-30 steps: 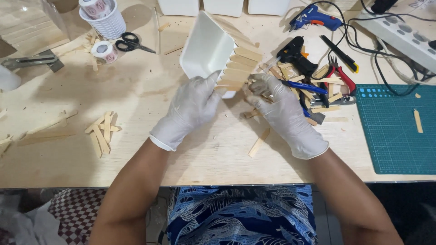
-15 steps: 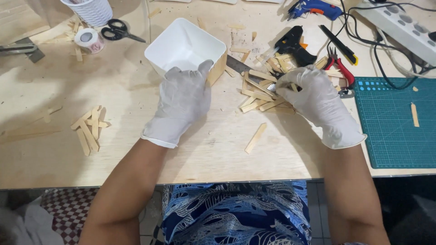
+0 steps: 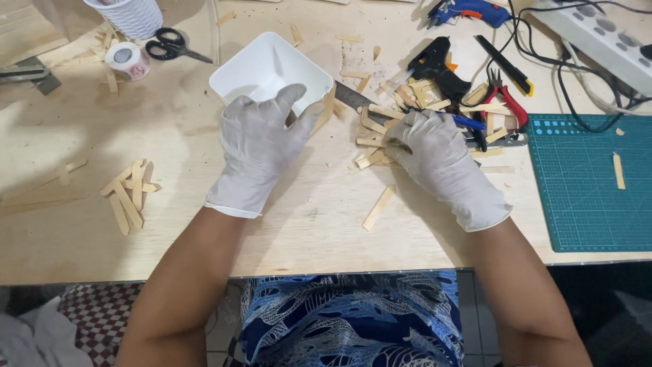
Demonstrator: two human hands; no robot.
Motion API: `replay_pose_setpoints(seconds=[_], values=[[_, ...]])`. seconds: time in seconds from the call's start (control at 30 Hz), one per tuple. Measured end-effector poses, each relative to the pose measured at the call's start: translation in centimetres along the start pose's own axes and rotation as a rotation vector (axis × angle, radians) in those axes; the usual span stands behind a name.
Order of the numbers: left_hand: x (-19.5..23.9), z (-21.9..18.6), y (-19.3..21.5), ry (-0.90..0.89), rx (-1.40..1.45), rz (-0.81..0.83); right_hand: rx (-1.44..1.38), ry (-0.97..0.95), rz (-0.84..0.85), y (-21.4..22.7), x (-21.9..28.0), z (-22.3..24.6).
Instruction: Gluing popsicle sticks to a plastic container and trimming them to size using a utility knife.
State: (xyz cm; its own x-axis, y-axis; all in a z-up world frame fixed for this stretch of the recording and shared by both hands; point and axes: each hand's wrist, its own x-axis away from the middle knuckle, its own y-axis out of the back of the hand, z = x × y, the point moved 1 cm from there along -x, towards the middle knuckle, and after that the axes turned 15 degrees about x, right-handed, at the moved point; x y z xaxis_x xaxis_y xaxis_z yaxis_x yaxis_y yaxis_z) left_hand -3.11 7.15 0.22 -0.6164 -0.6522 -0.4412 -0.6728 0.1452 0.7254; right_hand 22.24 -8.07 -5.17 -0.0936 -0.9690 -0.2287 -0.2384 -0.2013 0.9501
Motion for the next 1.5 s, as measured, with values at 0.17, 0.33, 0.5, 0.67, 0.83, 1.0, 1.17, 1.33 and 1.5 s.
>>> replay_pose_setpoints(seconds=[0.17,0.33,0.5,0.67,0.83,1.0,1.17,1.33,1.5], values=[[0.9,-0.8,-0.2,-0.185,0.002,-0.236,0.107,-0.011,0.054,-1.1,0.2,0.2],[0.2,-0.2,-1.4,-0.426,-0.036,-0.453,-0.149,-0.084,0.023,-0.1,-0.4,-0.2],[0.8,-2.6,-1.3,-0.611,-0.034,-0.477,-0.576,-0.289,0.153,2.3,0.1,0.7],[2.7,-4.0,-4.6,-0.661,-0.043,-0.265,-0.666,-0.334,0.186,4.4,-0.1,0.9],[4.5,-8.0,-2.4,-0.231,0.027,0.228,-0.751,-0.123,-0.057,6.4,0.3,1.5],[3.0,-7.5,-3.2,0.037,0.469,0.253,-0.813,-0.126,-0.104,9.2,-0.1,0.4],[2.1,-6.1,-8.0,0.411,1.009,0.177,-0.534,-0.383,-0.031,6.5,-3.6,-5.4],[1.5,-5.9,-7.8,0.577,1.222,0.069,0.101,-0.492,0.12,-1.0,-7.1,-10.4],[1.4,-6.1,-7.1,0.727,1.372,0.109,0.108,-0.474,0.229,-1.3,-7.1,-8.7]])
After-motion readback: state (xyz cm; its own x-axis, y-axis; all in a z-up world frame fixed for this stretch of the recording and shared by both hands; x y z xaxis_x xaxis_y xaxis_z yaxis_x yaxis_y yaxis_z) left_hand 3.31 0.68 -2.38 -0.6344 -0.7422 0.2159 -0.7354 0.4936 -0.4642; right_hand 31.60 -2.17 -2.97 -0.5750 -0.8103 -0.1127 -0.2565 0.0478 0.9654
